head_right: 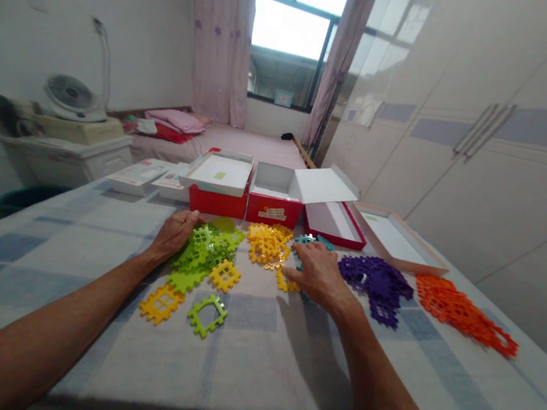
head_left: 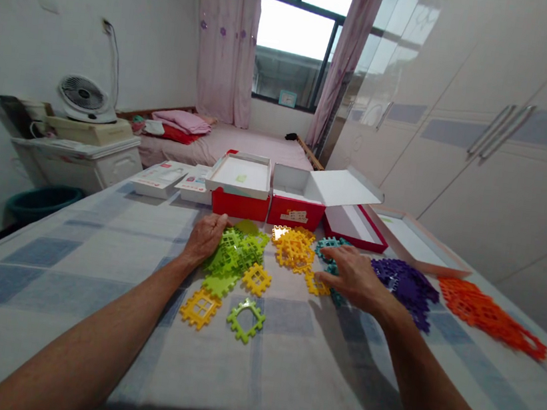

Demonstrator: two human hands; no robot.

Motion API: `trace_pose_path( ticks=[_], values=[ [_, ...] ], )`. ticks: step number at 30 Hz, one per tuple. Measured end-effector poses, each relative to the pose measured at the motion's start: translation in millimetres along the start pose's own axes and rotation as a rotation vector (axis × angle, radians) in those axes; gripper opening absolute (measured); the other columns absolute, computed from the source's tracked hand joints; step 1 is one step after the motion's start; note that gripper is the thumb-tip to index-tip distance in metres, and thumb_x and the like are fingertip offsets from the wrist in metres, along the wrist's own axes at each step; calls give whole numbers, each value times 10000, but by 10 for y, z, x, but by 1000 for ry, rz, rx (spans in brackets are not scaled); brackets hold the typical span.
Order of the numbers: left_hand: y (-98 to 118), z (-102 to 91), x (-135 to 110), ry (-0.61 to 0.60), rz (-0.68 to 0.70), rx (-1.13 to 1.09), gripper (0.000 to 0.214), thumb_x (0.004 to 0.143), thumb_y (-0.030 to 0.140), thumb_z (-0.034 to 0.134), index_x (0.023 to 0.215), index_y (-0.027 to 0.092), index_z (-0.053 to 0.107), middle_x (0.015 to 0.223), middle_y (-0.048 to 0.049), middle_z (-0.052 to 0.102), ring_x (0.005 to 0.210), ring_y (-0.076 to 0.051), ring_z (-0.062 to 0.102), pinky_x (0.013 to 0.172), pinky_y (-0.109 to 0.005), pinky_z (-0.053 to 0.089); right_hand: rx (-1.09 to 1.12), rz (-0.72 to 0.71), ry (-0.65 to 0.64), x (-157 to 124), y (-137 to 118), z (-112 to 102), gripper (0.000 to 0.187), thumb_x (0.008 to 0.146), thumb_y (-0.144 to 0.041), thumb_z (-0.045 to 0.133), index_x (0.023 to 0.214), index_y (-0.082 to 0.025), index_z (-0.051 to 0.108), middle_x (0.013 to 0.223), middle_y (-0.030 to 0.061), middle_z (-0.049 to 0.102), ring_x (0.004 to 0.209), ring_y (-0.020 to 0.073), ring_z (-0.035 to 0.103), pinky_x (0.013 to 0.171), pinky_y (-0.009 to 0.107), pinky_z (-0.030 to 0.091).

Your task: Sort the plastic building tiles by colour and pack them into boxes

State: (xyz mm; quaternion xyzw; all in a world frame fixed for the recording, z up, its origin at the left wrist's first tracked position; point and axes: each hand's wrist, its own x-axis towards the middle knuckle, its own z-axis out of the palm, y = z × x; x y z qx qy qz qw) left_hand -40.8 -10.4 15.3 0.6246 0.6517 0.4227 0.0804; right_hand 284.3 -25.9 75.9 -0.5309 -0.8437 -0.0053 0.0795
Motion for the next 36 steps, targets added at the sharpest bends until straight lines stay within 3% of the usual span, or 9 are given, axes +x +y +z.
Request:
trace_pose_path(
  ticks=[5, 10, 14, 20, 22, 24, 28, 31, 36],
  values=[
    [-5, 11, 5, 7, 14, 11, 573, 886, 476, 221, 783, 174, 697, 860, -101, 700, 831, -223, 616, 826, -338, 453, -76, -57, -194, -157, -104, 71, 529, 723, -234, 637, 1242, -167, 563, 1201, 160, 617, 1230, 339, 438, 946, 491, 338],
    [-2, 1, -3, 5, 10, 6, 568, 882, 478, 228, 787, 167, 694, 885, -111, 699, 861, -228, 618, 834, -344, 456, -28, -151, -168, -171, -83, 143, 511, 708, -224, 639, 1210, -155, 573, 1149, 142, 629, 1227, 315, 440, 1000, 462, 310],
    [2, -2, -5, -3, 8, 1, 569, 883, 473, 232, 804, 155, 697, 889, -121, 699, 864, -235, 619, 839, -350, 454, 82, -220, -39, -83, 16, 89, 499, 783, -298, 593, 1254, -144, 538, 1169, 136, 591, 1131, 260, 500, 959, 394, 381],
    [-8, 4, -1, 7, 4, 1, 571, 887, 469, 227, 802, 158, 698, 876, -115, 697, 860, -228, 617, 839, -339, 451, 155, -67, 300, 234, -227, 77, 501, 822, -280, 572, 1291, -121, 496, 1303, 175, 497, 1210, 285, 453, 997, 426, 359],
    [-12, 5, -3, 5, 6, -5, 562, 887, 466, 231, 793, 162, 694, 871, -111, 697, 859, -224, 617, 844, -336, 447, 234, -112, 236, 245, -439, 132, 430, 856, -307, 542, 1252, -137, 532, 1237, 152, 544, 1132, 252, 516, 963, 382, 387],
    [-20, 7, -5, 8, 5, -12, 554, 889, 467, 238, 798, 164, 693, 876, -104, 696, 856, -219, 616, 842, -330, 446, 305, -176, 82, 199, -663, 209, 392, 872, -364, 533, 1203, -157, 568, 1144, 121, 599, 1027, 220, 570, 899, 344, 421],
    [-40, 12, 0, 40, -16, -44, 561, 897, 470, 237, 811, 167, 700, 889, -99, 697, 859, -216, 614, 822, -323, 450, 283, -178, -49, 82, -982, 372, 494, 801, -410, 627, 1207, -136, 557, 1125, 137, 621, 1020, 251, 568, 872, 364, 425],
    [-42, 8, 7, 57, -19, -49, 556, 898, 467, 243, 805, 174, 706, 892, -93, 701, 879, -218, 613, 837, -326, 446, 336, -154, -48, 43, -1051, 441, 541, 763, -307, 656, 1245, -106, 515, 1169, 149, 607, 1060, 245, 551, 910, 352, 405],
    [-22, -12, 12, 62, -16, -50, 557, 894, 463, 244, 807, 171, 710, 899, -96, 707, 884, -221, 616, 856, -333, 441, 496, -122, -68, 62, -893, 349, 254, 850, -218, 484, 1058, -137, 605, 885, 61, 652, 775, 164, 581, 721, 281, 419]
  ],
)
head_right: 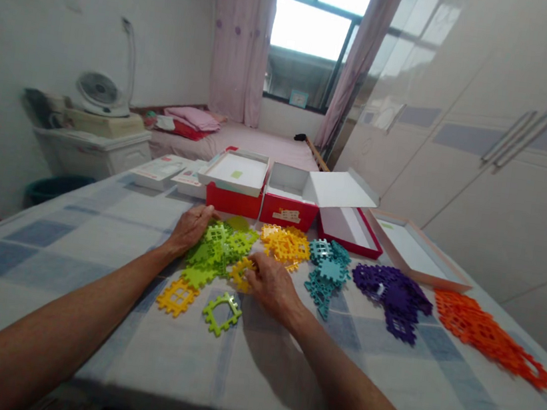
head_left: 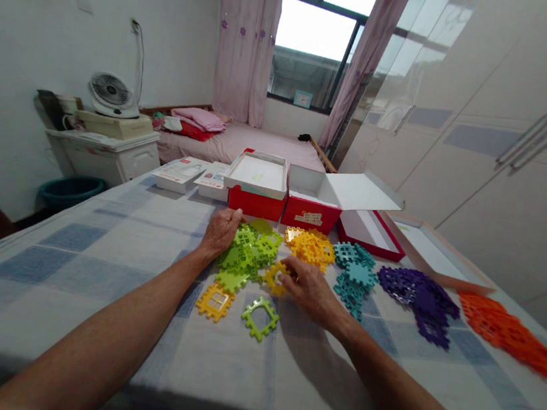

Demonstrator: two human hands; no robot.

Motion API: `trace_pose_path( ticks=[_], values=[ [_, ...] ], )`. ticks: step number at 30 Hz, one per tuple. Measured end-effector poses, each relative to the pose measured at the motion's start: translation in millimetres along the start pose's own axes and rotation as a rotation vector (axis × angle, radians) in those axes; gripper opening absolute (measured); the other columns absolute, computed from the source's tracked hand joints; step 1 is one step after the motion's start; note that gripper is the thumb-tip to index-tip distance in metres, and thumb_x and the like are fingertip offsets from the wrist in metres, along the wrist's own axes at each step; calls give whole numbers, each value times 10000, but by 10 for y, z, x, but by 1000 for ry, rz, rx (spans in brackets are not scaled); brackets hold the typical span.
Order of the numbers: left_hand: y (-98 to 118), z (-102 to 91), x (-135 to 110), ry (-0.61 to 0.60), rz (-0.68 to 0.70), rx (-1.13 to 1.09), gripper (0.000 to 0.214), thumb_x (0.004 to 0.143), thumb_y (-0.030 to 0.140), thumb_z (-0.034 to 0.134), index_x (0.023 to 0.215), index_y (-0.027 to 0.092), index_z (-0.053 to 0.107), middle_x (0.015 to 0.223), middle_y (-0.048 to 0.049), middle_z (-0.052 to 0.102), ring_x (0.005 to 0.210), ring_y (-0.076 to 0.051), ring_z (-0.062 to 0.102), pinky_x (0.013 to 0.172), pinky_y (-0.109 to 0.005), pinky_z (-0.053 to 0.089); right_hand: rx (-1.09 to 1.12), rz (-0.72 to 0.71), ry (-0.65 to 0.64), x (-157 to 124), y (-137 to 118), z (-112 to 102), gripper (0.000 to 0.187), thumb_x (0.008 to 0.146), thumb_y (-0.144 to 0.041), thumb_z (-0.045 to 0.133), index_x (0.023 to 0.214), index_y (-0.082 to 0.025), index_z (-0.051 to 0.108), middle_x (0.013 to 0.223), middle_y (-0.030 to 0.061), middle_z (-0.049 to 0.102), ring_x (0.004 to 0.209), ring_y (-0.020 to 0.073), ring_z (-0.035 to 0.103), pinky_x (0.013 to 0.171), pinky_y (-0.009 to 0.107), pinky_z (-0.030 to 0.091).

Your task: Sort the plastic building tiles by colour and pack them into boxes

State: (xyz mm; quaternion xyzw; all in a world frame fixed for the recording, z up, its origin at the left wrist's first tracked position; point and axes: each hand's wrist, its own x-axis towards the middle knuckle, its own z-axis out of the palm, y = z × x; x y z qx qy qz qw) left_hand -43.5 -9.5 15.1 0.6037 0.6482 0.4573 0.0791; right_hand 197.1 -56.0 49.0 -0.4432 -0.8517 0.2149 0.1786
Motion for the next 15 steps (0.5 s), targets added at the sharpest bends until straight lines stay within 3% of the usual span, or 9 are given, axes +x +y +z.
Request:
trace_pose_path(
  ticks=[4, 7, 9, 11, 14, 15],
  values=[
    [6, -8, -1, 7, 3, 2, 567, 891, 463, 239, 796, 164, 711, 893, -106, 708, 873, -226, 621, 854, -341, 445, -42, 59, 181, 166, 191, -330, 233, 873, -278, 469, 996, -150, 620, 798, 35, 623, 733, 164, 565, 710, 289, 410],
    [-6, -3, 2, 22, -1, -5, 564, 887, 469, 244, 789, 169, 711, 895, -101, 710, 872, -223, 626, 846, -335, 453, -168, 69, 375, 320, 276, -478, 289, 844, -233, 505, 1092, -120, 599, 1013, 113, 617, 932, 220, 568, 830, 343, 420],
    [-23, 1, 11, 34, -6, -10, 567, 885, 479, 247, 782, 170, 711, 889, -97, 711, 871, -221, 629, 845, -330, 455, -217, -27, 450, 341, 210, -443, 321, 837, -211, 522, 1140, -124, 583, 1171, 149, 557, 1090, 249, 514, 917, 374, 398],
    [-47, 0, 24, 47, -24, -33, 577, 884, 494, 241, 779, 171, 709, 885, -94, 713, 868, -219, 632, 849, -329, 457, -182, -176, 348, 270, 27, -300, 298, 860, -222, 519, 1145, -161, 583, 1184, 123, 554, 1100, 228, 512, 928, 364, 404],
    [-82, -16, 47, 86, -66, -103, 600, 883, 529, 228, 786, 179, 706, 901, -89, 717, 882, -216, 636, 857, -322, 458, -135, -405, 6, 72, -355, 29, 233, 886, -279, 532, 1090, -194, 605, 1066, 67, 612, 971, 184, 556, 848, 324, 434],
    [-93, -23, 53, 106, -85, -126, 611, 881, 544, 226, 784, 180, 707, 901, -88, 718, 887, -217, 637, 855, -321, 460, -166, -466, -56, 13, -472, 143, 234, 876, -301, 554, 1079, -196, 606, 1057, 62, 618, 959, 187, 552, 836, 329, 430]
  ],
)
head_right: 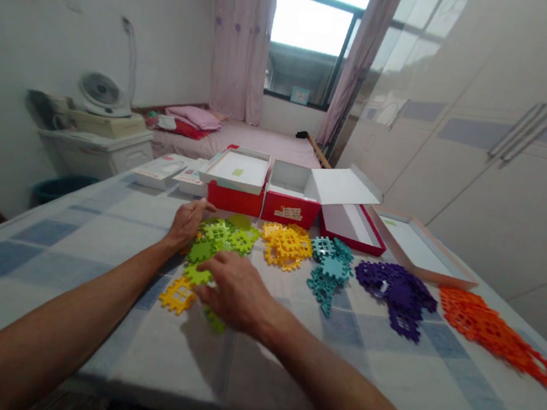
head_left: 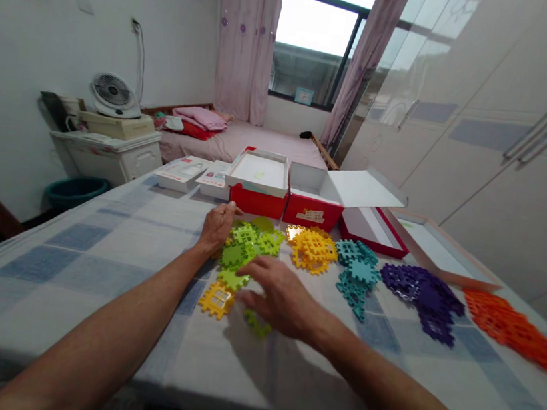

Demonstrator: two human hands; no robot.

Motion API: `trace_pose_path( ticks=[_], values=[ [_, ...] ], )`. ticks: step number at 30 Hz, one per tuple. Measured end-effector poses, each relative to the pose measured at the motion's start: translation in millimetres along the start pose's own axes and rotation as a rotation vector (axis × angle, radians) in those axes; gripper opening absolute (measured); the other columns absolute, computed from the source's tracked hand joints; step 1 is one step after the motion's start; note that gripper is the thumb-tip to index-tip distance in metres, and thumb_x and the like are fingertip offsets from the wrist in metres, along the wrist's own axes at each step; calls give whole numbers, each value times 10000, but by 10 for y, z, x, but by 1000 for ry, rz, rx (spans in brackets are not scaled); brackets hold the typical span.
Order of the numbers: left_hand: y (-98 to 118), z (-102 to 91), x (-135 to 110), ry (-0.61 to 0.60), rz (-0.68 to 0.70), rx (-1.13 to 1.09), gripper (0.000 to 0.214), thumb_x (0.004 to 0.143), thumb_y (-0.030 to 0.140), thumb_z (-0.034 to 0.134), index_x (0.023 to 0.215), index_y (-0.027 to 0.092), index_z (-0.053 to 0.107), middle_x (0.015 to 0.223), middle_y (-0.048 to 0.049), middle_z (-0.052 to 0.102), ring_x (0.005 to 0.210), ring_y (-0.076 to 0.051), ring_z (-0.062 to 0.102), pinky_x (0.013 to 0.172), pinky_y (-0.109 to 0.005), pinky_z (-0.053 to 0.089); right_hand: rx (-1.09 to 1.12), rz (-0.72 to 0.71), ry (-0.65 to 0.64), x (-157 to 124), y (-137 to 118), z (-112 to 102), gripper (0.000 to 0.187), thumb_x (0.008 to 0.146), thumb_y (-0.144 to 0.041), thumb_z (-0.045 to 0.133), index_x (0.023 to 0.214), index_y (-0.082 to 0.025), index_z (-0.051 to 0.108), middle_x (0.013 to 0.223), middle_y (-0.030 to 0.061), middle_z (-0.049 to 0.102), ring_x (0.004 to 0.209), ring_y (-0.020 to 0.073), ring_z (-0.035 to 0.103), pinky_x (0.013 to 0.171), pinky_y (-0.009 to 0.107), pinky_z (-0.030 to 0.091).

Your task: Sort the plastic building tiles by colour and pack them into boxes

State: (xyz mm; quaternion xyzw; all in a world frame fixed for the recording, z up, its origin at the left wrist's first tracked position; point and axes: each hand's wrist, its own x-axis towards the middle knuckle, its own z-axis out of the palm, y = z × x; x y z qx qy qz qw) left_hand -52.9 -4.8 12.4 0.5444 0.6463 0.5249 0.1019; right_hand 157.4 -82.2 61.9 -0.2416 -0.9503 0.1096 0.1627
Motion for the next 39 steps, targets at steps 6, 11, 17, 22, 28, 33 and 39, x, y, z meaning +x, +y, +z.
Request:
trace_pose_path(
  ticks=[6, 11, 17, 22, 28, 33, 39],
  values=[
    [-76, -6, 49, 85, -123, -178, 663, 857, 623, 243, 768, 163, 712, 901, -113, 730, 908, -236, 647, 826, -349, 488, -274, -173, -51, 105, -330, 364, 183, 844, -326, 583, 952, -179, 570, 952, 57, 622, 885, 218, 514, 758, 376, 405],
    [-154, 18, 88, 110, -187, -250, 699, 837, 664, 237, 777, 154, 711, 934, -135, 733, 957, -242, 649, 844, -355, 496, -378, -326, -52, 102, -314, 360, 137, 928, -201, 444, 980, -154, 561, 868, 59, 628, 799, 198, 524, 705, 348, 396],
    [-177, 18, 93, 73, -156, -238, 684, 814, 673, 268, 749, 155, 711, 916, -134, 734, 935, -252, 654, 819, -360, 502, -194, -178, 134, 115, -155, 334, 351, 929, -120, 372, 1255, -140, 499, 950, 80, 669, 865, 186, 593, 776, 323, 441],
    [-184, 19, 112, 100, -161, -238, 700, 793, 682, 267, 735, 143, 710, 897, -145, 733, 917, -263, 653, 807, -372, 499, 102, 200, 427, 168, 295, -6, 329, 897, -149, 414, 1167, -164, 602, 1089, 80, 687, 916, 163, 640, 834, 286, 466],
    [-198, 14, 125, 114, -180, -210, 673, 794, 649, 272, 743, 147, 718, 881, -137, 731, 883, -260, 649, 765, -360, 498, -3, 540, 523, 194, 1072, -499, 344, 873, -151, 416, 1116, -145, 659, 1030, 90, 708, 899, 193, 653, 847, 310, 464],
    [-248, -34, 168, 198, -267, -135, 631, 812, 592, 268, 716, 156, 713, 797, -130, 722, 805, -255, 647, 724, -360, 497, -223, 551, 442, 295, 1119, -389, 369, 876, -252, 497, 1198, -114, 610, 1213, 155, 619, 1089, 258, 568, 936, 382, 417],
    [-282, -62, 202, 270, -313, -239, 613, 813, 567, 271, 750, 133, 699, 863, -159, 720, 848, -248, 653, 696, -331, 507, -74, 162, 88, 719, 440, 113, 284, 887, -277, 502, 1098, -173, 661, 1128, 84, 667, 1091, 209, 541, 953, 354, 389]
  ],
)
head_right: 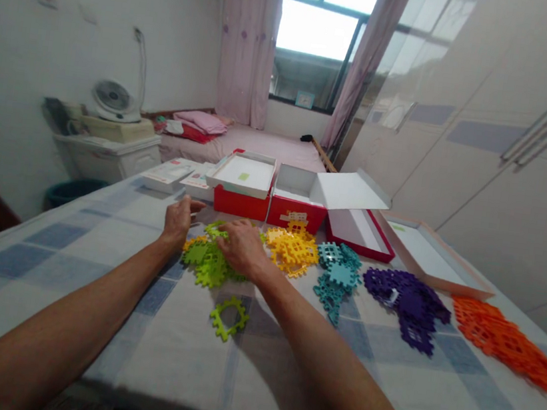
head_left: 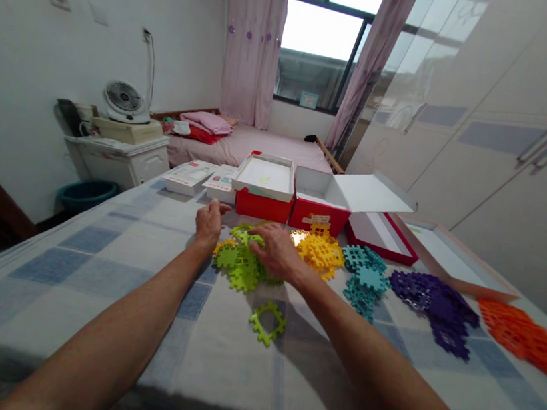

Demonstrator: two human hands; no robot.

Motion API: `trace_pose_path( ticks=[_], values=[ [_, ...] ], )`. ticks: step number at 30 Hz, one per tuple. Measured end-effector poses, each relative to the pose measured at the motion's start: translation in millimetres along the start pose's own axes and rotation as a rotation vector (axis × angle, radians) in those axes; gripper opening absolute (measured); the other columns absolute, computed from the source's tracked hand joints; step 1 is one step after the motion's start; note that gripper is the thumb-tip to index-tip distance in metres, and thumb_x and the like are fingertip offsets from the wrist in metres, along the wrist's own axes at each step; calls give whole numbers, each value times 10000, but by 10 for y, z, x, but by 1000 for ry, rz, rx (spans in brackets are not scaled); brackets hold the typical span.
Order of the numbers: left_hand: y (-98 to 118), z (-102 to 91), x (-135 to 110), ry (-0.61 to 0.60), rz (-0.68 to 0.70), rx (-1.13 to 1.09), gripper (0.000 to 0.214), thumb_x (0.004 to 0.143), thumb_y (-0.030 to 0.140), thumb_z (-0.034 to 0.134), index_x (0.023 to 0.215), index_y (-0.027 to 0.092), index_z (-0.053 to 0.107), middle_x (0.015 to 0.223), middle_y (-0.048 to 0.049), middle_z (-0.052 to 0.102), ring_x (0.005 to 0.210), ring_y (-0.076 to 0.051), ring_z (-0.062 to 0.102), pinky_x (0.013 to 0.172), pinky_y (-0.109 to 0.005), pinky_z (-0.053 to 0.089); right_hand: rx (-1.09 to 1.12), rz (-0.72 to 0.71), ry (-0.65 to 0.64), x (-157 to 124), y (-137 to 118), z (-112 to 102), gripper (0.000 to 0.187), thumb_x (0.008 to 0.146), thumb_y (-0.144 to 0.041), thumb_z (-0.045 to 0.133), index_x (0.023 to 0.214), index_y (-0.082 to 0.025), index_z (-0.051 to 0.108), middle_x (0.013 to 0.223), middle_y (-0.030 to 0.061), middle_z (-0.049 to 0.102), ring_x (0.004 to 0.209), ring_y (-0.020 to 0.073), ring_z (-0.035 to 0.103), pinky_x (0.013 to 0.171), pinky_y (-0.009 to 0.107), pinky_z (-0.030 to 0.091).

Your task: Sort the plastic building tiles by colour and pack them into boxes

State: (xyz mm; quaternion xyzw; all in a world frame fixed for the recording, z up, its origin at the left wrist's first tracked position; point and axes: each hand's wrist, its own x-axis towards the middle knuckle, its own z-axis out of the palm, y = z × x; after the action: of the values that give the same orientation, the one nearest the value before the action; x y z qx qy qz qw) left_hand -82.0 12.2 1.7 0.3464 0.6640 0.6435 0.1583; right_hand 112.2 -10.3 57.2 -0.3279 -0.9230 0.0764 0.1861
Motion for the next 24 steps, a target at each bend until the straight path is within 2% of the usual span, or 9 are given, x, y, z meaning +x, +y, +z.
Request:
trace_pose_path(
  ticks=[3, 6, 11, 13, 17, 21, 24],
  values=[
    [23, 0, -7, -3, 5, -69, 606, 811, 564, 264, 753, 129, 682, 891, -165, 716, 865, -242, 653, 728, -332, 506, -105, -88, -70, 115, -295, 211, 330, 866, -396, 520, 1068, -175, 657, 1103, 107, 663, 1141, 279, 486, 924, 448, 378],
    [42, -2, -6, 18, 11, -107, 599, 810, 574, 263, 752, 135, 665, 880, -153, 715, 854, -233, 654, 738, -333, 506, -204, -117, -73, 159, -444, 346, 371, 835, -447, 529, 1007, -142, 652, 1028, 139, 662, 1153, 324, 449, 933, 510, 342],
    [53, -3, 14, 30, 14, -119, 585, 813, 571, 265, 733, 143, 656, 859, -146, 715, 857, -231, 655, 750, -342, 507, -149, -71, -84, 196, -514, 412, 394, 765, -409, 582, 1034, -122, 620, 1080, 158, 617, 1041, 299, 507, 879, 475, 385],
    [54, -3, 12, 29, 21, -125, 586, 815, 578, 269, 730, 146, 657, 856, -145, 716, 861, -234, 657, 755, -346, 508, -67, -44, -81, 217, -501, 402, 348, 748, -354, 586, 1014, -134, 623, 1075, 148, 617, 1026, 290, 519, 860, 452, 396],
    [36, -1, -4, 30, 68, -134, 613, 830, 588, 255, 759, 139, 667, 869, -150, 716, 847, -234, 662, 746, -352, 512, 203, 37, -28, 198, -397, 316, 213, 710, -209, 573, 914, -198, 633, 979, 56, 645, 965, 225, 548, 851, 380, 392],
    [6, 13, -14, 22, 106, -106, 609, 853, 573, 251, 752, 145, 672, 855, -147, 716, 837, -239, 662, 755, -362, 508, 488, 111, 49, 62, -193, 167, 109, 680, -141, 549, 776, -183, 580, 799, -5, 610, 784, 145, 547, 732, 273, 404],
    [2, 30, -28, -1, 155, -63, 604, 865, 567, 248, 724, 159, 671, 857, -142, 713, 836, -239, 657, 776, -362, 501, 575, 119, 146, -45, -13, 102, 73, 709, -139, 513, 754, -179, 554, 699, -29, 553, 668, 111, 505, 646, 238, 388]
  ],
)
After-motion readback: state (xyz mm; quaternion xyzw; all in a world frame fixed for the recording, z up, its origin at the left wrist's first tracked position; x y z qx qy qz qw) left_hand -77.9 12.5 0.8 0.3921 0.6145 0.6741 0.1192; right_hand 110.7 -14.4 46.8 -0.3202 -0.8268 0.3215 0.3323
